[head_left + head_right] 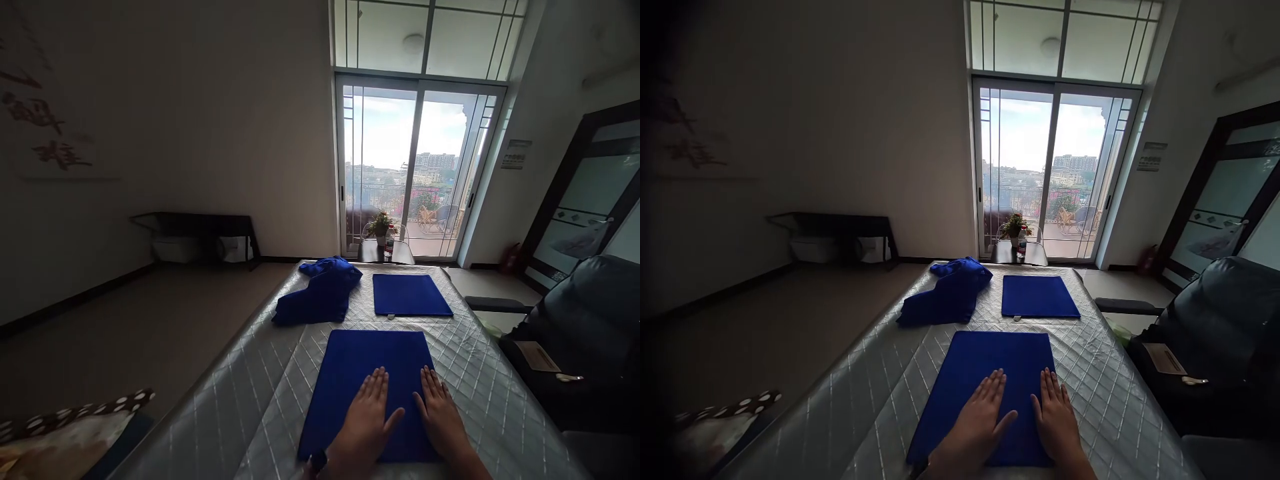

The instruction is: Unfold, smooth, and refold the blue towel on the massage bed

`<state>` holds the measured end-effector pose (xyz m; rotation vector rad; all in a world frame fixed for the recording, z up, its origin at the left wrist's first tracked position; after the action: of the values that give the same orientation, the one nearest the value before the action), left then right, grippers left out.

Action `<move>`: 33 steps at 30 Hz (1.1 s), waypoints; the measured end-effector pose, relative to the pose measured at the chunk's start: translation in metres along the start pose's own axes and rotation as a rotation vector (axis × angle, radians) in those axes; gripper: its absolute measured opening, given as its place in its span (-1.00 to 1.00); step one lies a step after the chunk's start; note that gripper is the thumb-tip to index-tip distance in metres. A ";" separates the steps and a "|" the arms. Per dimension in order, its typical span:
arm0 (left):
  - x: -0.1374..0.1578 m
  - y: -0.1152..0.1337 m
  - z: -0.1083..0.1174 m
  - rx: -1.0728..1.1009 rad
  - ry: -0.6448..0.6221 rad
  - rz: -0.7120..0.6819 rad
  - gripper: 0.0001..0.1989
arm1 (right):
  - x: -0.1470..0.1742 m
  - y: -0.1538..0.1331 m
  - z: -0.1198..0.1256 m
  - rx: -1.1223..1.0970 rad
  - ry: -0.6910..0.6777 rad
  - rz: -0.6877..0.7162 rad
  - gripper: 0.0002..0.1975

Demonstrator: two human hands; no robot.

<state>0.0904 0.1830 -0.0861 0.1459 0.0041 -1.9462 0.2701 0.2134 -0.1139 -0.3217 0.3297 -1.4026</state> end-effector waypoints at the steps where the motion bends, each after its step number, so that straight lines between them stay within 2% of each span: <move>1: -0.013 0.019 0.004 0.030 0.012 -0.060 -0.21 | -0.001 0.000 -0.001 0.019 -0.006 0.005 -0.32; 4: -0.039 0.054 0.006 0.101 0.046 -0.163 -0.28 | -0.002 0.001 -0.004 0.069 -0.024 0.028 -0.35; 7: -0.045 0.053 -0.004 0.117 0.042 -0.155 -0.29 | -0.002 0.002 -0.005 0.064 -0.009 0.037 -0.35; 9: -0.039 0.037 -0.010 0.084 0.038 -0.127 -0.26 | -0.002 0.003 -0.004 0.035 0.006 0.030 -0.33; 11: -0.030 0.010 -0.013 0.026 0.035 -0.085 -0.25 | -0.002 0.004 -0.003 0.008 0.011 0.023 -0.33; 16: 0.000 -0.086 -0.015 -0.093 0.012 0.162 -0.19 | -0.002 0.004 -0.002 -0.040 0.018 0.006 -0.31; 19: 0.014 -0.125 -0.015 -0.133 0.049 0.276 -0.18 | -0.002 0.003 0.000 -0.053 0.028 0.003 -0.31; 22: 0.019 -0.137 -0.018 -0.140 0.081 0.302 -0.18 | -0.001 0.001 0.000 -0.042 0.027 -0.002 -0.31; 27: 0.017 -0.135 -0.021 -0.115 0.066 0.314 -0.17 | -0.003 0.001 0.002 0.048 -0.049 -0.012 -0.30; 30: 0.017 -0.136 -0.019 -0.102 0.050 0.321 -0.15 | -0.016 -0.005 0.010 0.096 -0.088 0.014 -0.30; 33: 0.018 -0.136 -0.016 -0.087 0.061 0.322 -0.19 | -0.040 -0.012 0.020 0.122 -0.070 0.038 -0.33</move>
<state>-0.0406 0.2180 -0.1129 0.1394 0.1000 -1.6166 0.2617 0.2513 -0.0893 -0.2627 0.1911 -1.3645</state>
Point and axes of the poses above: each hand's wrist, its own x-axis away from the middle knuckle, its own z-axis out of the back of the hand, y = z × x, the point moved 8 cm from there along -x, towards the middle knuckle, and after that the axes turned 13 degrees about -x, right-handed, at the moved point
